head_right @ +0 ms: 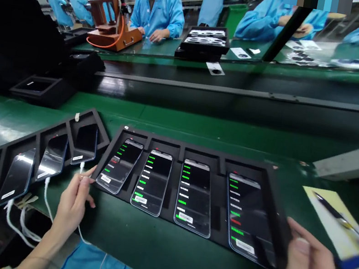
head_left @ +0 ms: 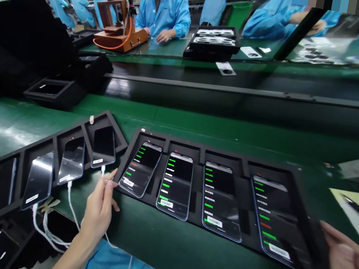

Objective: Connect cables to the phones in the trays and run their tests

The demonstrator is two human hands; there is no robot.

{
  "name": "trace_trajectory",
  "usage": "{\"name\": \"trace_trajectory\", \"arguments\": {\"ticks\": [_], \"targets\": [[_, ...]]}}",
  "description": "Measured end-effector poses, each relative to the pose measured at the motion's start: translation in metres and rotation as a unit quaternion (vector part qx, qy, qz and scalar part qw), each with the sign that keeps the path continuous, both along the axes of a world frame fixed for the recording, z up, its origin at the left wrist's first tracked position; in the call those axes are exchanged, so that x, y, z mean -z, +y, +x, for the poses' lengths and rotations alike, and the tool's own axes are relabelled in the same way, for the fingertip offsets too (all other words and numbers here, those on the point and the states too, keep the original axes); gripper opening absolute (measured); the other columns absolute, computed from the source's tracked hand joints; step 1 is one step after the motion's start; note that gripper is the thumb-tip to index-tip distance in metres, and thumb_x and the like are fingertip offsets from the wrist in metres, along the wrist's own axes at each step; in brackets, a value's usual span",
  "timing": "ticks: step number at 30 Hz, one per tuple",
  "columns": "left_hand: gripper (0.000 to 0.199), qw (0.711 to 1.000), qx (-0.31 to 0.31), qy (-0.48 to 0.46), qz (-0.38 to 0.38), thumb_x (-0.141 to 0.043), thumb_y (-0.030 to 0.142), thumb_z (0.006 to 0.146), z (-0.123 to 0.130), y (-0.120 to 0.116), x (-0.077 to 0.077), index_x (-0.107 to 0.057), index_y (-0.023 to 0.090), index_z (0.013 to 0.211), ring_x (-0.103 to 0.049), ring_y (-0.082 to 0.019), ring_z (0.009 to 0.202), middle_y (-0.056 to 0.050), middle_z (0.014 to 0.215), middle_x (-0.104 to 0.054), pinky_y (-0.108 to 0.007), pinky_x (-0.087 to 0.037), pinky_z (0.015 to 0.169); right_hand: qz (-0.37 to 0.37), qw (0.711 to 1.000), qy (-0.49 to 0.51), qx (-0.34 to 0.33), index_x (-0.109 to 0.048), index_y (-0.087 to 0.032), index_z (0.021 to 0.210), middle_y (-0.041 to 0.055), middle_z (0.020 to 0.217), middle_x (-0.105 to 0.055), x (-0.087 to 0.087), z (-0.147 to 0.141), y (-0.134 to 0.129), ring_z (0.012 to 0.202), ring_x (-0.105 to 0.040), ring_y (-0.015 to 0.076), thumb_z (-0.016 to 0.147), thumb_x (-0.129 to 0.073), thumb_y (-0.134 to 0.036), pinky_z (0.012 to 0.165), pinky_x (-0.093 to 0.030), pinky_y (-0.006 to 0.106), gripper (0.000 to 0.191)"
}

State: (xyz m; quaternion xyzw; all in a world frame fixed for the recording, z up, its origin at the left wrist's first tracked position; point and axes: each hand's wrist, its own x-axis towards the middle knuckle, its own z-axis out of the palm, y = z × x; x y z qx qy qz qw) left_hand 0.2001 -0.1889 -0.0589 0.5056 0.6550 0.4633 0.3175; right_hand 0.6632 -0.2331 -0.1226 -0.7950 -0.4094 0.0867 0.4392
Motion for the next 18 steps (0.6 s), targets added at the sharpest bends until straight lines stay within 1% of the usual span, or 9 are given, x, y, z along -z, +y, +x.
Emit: {"name": "trace_trajectory", "arguments": {"ticks": [1, 3, 5, 6, 8, 10, 11, 13, 18], "targets": [[0.052, 1.000, -0.007, -0.014, 0.007, -0.051, 0.067, 0.105, 0.000, -0.001, 0.001, -0.065, 0.017, 0.108, -0.060, -0.007, 0.050, -0.017, 0.149, -0.064, -0.030, -0.058, 0.051, -0.013, 0.999, 0.033, 0.028, -0.064, -0.041, 0.140, 0.0143, 0.138, -0.070, -0.013, -0.007, -0.002, 0.132, -0.064, 0.0462, 0.101, -0.044, -0.072, 0.102, -0.056, 0.064, 0.054], [0.047, 0.999, -0.014, -0.047, 0.021, -0.054, 0.064, 0.105, 0.000, -0.005, 0.003, -0.063, 0.017, 0.102, -0.055, -0.005, 0.048, -0.016, 0.148, -0.065, -0.030, -0.058, 0.049, -0.007, 0.996, 0.076, 0.039, -0.070, -0.037, 0.131, 0.0122, 0.138, -0.071, -0.035, -0.020, -0.005, 0.135, -0.063, 0.0447, 0.100, -0.050, -0.071, 0.109, -0.054, 0.064, 0.050], [0.043, 0.995, -0.036, -0.077, 0.060, -0.059, 0.060, 0.105, 0.000, -0.007, 0.004, -0.061, 0.018, 0.099, -0.050, -0.004, 0.048, -0.012, 0.138, -0.070, -0.029, -0.058, 0.050, 0.018, 0.997, 0.070, 0.025, -0.072, -0.035, 0.127, 0.0098, 0.139, -0.071, -0.048, -0.029, -0.007, 0.135, -0.064, 0.0419, 0.102, -0.049, -0.067, 0.113, -0.052, 0.065, 0.046], [0.042, 0.991, -0.048, -0.087, 0.087, -0.061, 0.059, 0.104, 0.000, -0.008, 0.005, -0.061, 0.018, 0.098, -0.047, -0.004, 0.047, -0.010, 0.128, -0.074, -0.029, -0.058, 0.049, 0.037, 0.998, 0.050, 0.011, -0.072, -0.035, 0.124, 0.0087, 0.137, -0.072, -0.052, -0.032, -0.009, 0.135, -0.064, 0.0401, 0.104, -0.049, -0.064, 0.115, -0.051, 0.064, 0.042], [0.041, 0.987, -0.060, -0.089, 0.121, -0.063, 0.059, 0.103, 0.000, -0.009, 0.006, -0.061, 0.019, 0.098, -0.045, -0.006, 0.045, -0.002, 0.095, -0.073, -0.025, -0.051, 0.044, 0.067, 0.997, -0.006, -0.031, -0.072, -0.035, 0.121, 0.0075, 0.132, -0.074, -0.053, -0.036, -0.013, 0.136, -0.064, 0.0373, 0.105, -0.051, -0.057, 0.119, -0.048, 0.062, 0.035], [0.042, 0.990, -0.036, -0.076, 0.117, -0.064, 0.061, 0.102, 0.000, -0.007, 0.007, -0.063, 0.019, 0.096, -0.043, -0.008, 0.043, 0.004, 0.067, -0.057, -0.022, -0.041, 0.039, 0.078, 0.993, -0.048, -0.075, -0.072, -0.034, 0.120, 0.0076, 0.129, -0.074, -0.052, -0.038, -0.016, 0.137, -0.063, 0.0362, 0.106, -0.051, -0.052, 0.121, -0.047, 0.062, 0.031], [0.043, 0.992, -0.019, -0.065, 0.104, -0.064, 0.062, 0.101, -0.001, -0.006, 0.007, -0.064, 0.019, 0.096, -0.042, -0.009, 0.043, 0.006, 0.059, -0.049, -0.022, -0.036, 0.038, 0.072, 0.992, -0.061, -0.088, -0.072, -0.034, 0.120, 0.0080, 0.128, -0.074, -0.052, -0.038, -0.017, 0.136, -0.063, 0.0367, 0.106, -0.051, -0.052, 0.120, -0.047, 0.064, 0.031], [0.044, 0.995, 0.002, -0.042, 0.087, -0.063, 0.061, 0.102, -0.003, -0.004, 0.007, -0.067, 0.018, 0.095, -0.041, -0.010, 0.045, 0.007, 0.055, -0.042, -0.023, -0.033, 0.041, 0.042, 0.991, -0.075, -0.102, -0.072, -0.033, 0.122, 0.0088, 0.128, -0.073, -0.052, -0.038, -0.017, 0.135, -0.063, 0.0382, 0.107, -0.049, -0.052, 0.117, -0.048, 0.067, 0.033], [0.039, 0.996, 0.008, 0.005, 0.085, -0.061, 0.054, 0.104, -0.004, 0.001, -0.003, -0.073, 0.017, 0.103, -0.040, -0.011, 0.049, 0.005, 0.057, -0.043, -0.025, -0.034, 0.047, 0.000, 0.989, -0.096, -0.111, -0.071, -0.033, 0.126, 0.0091, 0.134, -0.071, -0.054, -0.036, -0.014, 0.137, -0.061, 0.0390, 0.107, -0.046, -0.055, 0.114, -0.050, 0.067, 0.039]]}}
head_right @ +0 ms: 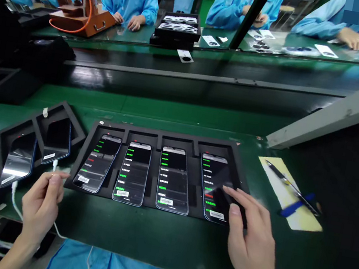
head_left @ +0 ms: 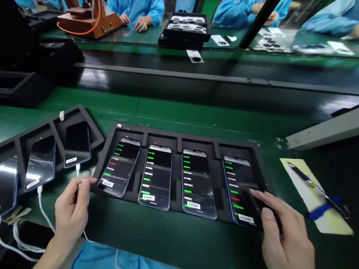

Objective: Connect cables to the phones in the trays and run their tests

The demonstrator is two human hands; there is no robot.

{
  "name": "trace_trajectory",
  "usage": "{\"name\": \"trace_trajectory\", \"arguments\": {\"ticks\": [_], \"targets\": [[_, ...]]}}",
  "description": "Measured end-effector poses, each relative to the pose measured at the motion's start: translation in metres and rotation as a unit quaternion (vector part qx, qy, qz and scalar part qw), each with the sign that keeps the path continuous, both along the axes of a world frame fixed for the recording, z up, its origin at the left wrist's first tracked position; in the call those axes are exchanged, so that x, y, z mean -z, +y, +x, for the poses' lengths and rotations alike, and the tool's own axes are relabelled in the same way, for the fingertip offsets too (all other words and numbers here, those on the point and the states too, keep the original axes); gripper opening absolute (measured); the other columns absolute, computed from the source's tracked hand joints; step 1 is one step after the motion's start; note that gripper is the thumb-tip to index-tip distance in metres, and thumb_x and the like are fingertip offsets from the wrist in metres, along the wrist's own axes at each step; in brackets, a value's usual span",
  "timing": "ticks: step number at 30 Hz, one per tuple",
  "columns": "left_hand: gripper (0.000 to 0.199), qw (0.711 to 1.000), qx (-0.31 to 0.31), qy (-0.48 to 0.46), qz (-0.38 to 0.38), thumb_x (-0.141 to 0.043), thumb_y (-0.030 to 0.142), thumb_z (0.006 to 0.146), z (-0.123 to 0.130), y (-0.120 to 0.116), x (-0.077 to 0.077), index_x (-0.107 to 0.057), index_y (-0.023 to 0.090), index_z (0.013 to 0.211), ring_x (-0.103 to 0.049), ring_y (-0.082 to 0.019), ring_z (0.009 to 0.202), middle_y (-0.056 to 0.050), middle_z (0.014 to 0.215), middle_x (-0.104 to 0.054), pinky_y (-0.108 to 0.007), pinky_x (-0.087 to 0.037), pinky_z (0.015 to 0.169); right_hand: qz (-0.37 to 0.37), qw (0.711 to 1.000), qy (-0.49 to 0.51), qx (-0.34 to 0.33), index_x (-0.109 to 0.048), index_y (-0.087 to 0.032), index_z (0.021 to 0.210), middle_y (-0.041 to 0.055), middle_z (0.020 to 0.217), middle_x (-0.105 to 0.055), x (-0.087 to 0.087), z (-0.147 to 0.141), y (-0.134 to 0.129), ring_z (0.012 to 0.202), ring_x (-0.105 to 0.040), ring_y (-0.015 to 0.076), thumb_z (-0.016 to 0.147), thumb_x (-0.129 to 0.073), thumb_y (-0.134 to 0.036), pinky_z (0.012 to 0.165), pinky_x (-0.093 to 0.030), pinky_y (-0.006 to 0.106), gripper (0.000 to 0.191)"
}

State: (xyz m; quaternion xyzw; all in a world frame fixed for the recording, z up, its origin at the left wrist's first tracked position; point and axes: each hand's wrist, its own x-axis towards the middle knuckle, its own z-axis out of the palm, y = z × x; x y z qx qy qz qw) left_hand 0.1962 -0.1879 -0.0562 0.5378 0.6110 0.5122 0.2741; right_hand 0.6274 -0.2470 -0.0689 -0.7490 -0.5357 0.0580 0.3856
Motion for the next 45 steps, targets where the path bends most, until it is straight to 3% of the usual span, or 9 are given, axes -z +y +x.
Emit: {"name": "trace_trajectory", "arguments": {"ticks": [4, 7, 9, 12, 15, 19, 23, 28, 45], "targets": [[0.046, 0.996, 0.061, -0.055, -0.043, -0.060, 0.058, 0.104, 0.012, -0.004, -0.013, -0.075, 0.016, 0.115, -0.040, -0.011, 0.053, 0.004, 0.061, -0.045, -0.024, -0.032, 0.050, 0.008, 1.000, -0.004, -0.008, -0.072, -0.033, 0.125, 0.0088, 0.132, -0.072, -0.002, 0.001, 0.004, 0.137, -0.061, 0.0385, 0.106, -0.045, -0.055, 0.112, -0.052, 0.065, 0.039], [0.053, 0.954, 0.206, -0.130, -0.174, -0.059, 0.063, 0.103, 0.038, -0.012, -0.021, -0.075, 0.014, 0.113, -0.040, -0.011, 0.052, 0.003, 0.058, -0.049, -0.024, -0.029, 0.051, 0.010, 1.000, -0.005, -0.014, -0.072, -0.031, 0.123, 0.0088, 0.131, -0.073, -0.001, 0.003, 0.008, 0.135, -0.061, 0.0385, 0.107, -0.044, -0.055, 0.110, -0.052, 0.065, 0.040], [0.057, 0.876, 0.330, -0.198, -0.290, -0.057, 0.068, 0.102, 0.068, -0.021, -0.022, -0.074, 0.014, 0.113, -0.042, -0.011, 0.052, 0.001, 0.058, -0.057, -0.024, -0.032, 0.053, 0.011, 1.000, -0.005, -0.022, -0.072, -0.031, 0.123, 0.0087, 0.132, -0.073, 0.000, 0.005, 0.011, 0.134, -0.062, 0.0378, 0.107, -0.044, -0.054, 0.111, -0.052, 0.065, 0.040], [0.057, 0.711, 0.475, -0.306, -0.418, -0.065, 0.071, 0.096, 0.128, -0.034, -0.011, -0.071, 0.016, 0.108, -0.058, -0.013, 0.064, -0.008, 0.080, -0.075, -0.025, -0.047, 0.067, 0.021, 0.999, -0.007, -0.035, -0.072, -0.031, 0.122, 0.0085, 0.130, -0.074, 0.003, 0.005, 0.011, 0.134, -0.062, 0.0362, 0.108, -0.046, -0.051, 0.113, -0.050, 0.063, 0.037], [0.037, 0.604, 0.498, -0.368, -0.502, -0.069, 0.052, 0.101, 0.195, -0.042, 0.010, -0.065, 0.016, 0.097, -0.068, -0.015, 0.077, -0.014, 0.100, -0.079, -0.029, -0.052, 0.079, 0.028, 0.999, -0.002, -0.038, -0.072, -0.030, 0.122, 0.0091, 0.129, -0.073, 0.002, 0.006, 0.009, 0.132, -0.063, 0.0348, 0.108, -0.046, -0.049, 0.116, -0.049, 0.060, 0.036], [0.015, 0.632, 0.420, -0.392, -0.520, -0.055, 0.025, 0.108, 0.260, -0.041, 0.034, -0.064, 0.013, 0.103, -0.072, -0.014, 0.080, -0.018, 0.112, -0.079, -0.033, -0.055, 0.090, 0.036, 0.998, 0.028, -0.036, -0.070, -0.026, 0.125, 0.0105, 0.133, -0.073, -0.006, 0.021, 0.023, 0.133, -0.063, 0.0315, 0.109, -0.046, -0.048, 0.119, -0.046, 0.053, 0.037], [0.022, 0.649, 0.387, -0.406, -0.514, -0.044, 0.023, 0.113, 0.287, -0.037, 0.035, -0.061, 0.011, 0.114, -0.073, -0.014, 0.073, -0.018, 0.108, -0.079, -0.031, -0.056, 0.084, 0.012, 0.995, 0.039, -0.087, -0.064, -0.023, 0.136, 0.0129, 0.142, -0.069, -0.014, 0.043, 0.066, 0.138, -0.061, 0.0292, 0.112, -0.042, -0.048, 0.121, -0.043, 0.049, 0.041], [0.027, 0.681, 0.363, -0.392, -0.501, -0.035, 0.019, 0.114, 0.290, -0.039, 0.019, -0.060, 0.010, 0.112, -0.073, -0.011, 0.071, -0.022, 0.113, -0.079, -0.025, -0.054, 0.077, -0.021, 0.992, -0.002, -0.121, -0.069, -0.030, 0.133, 0.0080, 0.140, -0.071, -0.006, 0.052, 0.103, 0.136, -0.060, 0.0346, 0.110, -0.038, -0.056, 0.122, -0.037, 0.062, 0.046], [0.039, 0.682, 0.314, -0.427, -0.503, -0.032, 0.021, 0.115, 0.301, -0.046, 0.001, -0.067, 0.003, 0.120, -0.080, -0.018, 0.087, -0.028, 0.129, -0.074, -0.035, -0.059, 0.092, -0.068, 0.987, -0.020, -0.145, -0.072, -0.030, 0.119, 0.0083, 0.128, -0.074, -0.007, 0.057, 0.097, 0.132, -0.058, 0.0385, 0.105, -0.037, -0.065, 0.111, -0.041, 0.062, 0.051]]}}
